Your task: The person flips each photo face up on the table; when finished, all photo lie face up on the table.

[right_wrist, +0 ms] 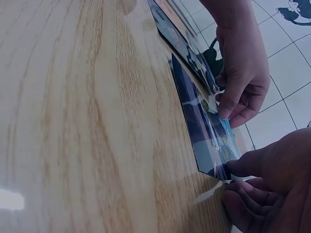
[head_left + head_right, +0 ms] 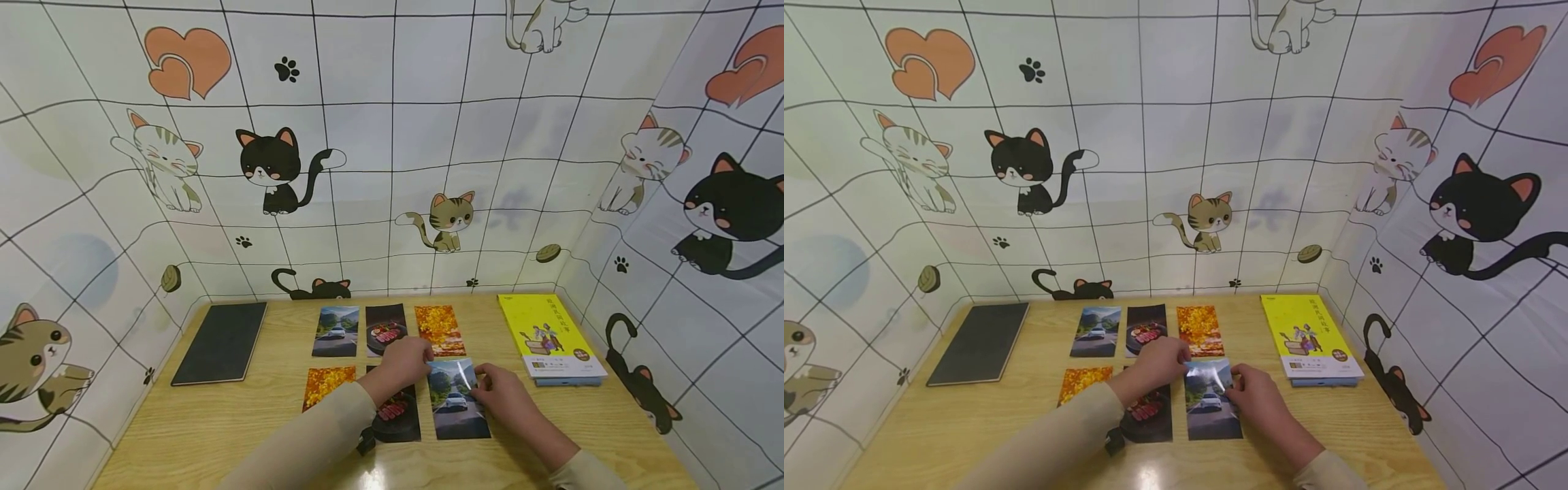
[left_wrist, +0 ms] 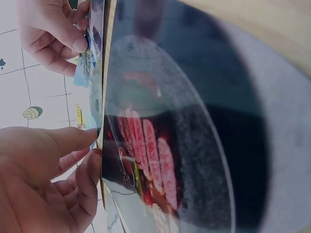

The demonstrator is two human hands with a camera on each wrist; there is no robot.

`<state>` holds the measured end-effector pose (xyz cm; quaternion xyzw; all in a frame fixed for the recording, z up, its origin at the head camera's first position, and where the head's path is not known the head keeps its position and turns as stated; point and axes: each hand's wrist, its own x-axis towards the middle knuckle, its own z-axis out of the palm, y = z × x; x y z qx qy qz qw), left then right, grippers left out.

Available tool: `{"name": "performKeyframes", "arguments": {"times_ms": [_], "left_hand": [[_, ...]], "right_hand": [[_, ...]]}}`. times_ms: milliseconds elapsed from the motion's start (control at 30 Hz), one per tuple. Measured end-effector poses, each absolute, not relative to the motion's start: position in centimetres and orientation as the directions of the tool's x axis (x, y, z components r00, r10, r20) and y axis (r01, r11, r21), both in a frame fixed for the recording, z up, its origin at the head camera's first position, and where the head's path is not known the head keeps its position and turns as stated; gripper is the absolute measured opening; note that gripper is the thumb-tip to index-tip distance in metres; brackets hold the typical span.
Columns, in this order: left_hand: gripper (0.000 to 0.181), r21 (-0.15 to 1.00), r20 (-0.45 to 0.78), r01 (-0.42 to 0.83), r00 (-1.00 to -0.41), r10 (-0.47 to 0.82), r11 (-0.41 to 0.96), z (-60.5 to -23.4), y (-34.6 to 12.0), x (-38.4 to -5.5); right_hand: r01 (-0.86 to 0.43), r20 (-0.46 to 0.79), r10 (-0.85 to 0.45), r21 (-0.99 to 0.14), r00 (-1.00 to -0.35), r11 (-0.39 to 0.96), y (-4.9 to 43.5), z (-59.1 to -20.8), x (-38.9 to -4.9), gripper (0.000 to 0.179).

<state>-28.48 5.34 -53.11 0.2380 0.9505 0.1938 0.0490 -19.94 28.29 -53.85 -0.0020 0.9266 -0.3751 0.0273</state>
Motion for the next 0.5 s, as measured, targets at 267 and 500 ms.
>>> {"name": "performKeyframes", "arguments": {"times_ms": [267, 500], "left_hand": [[0.012, 0.406, -0.009, 0.428, -0.882, 0.471, 0.808, -53.52, 5.27, -28.49], [0.013, 0.440, 0.000, 0.427, -0.880, 0.475, 0.790, -53.93, 4.95, -28.69]], "right_hand": [[0.033, -0.068, -0.021, -0.703, -0.997, 0.711, 28.60, -54.07, -20.20, 0.029], [0.053, -0.090, -0.017, -0.714, -0.996, 0.698, 28.68, -53.90, -20.31, 0.030]]}}
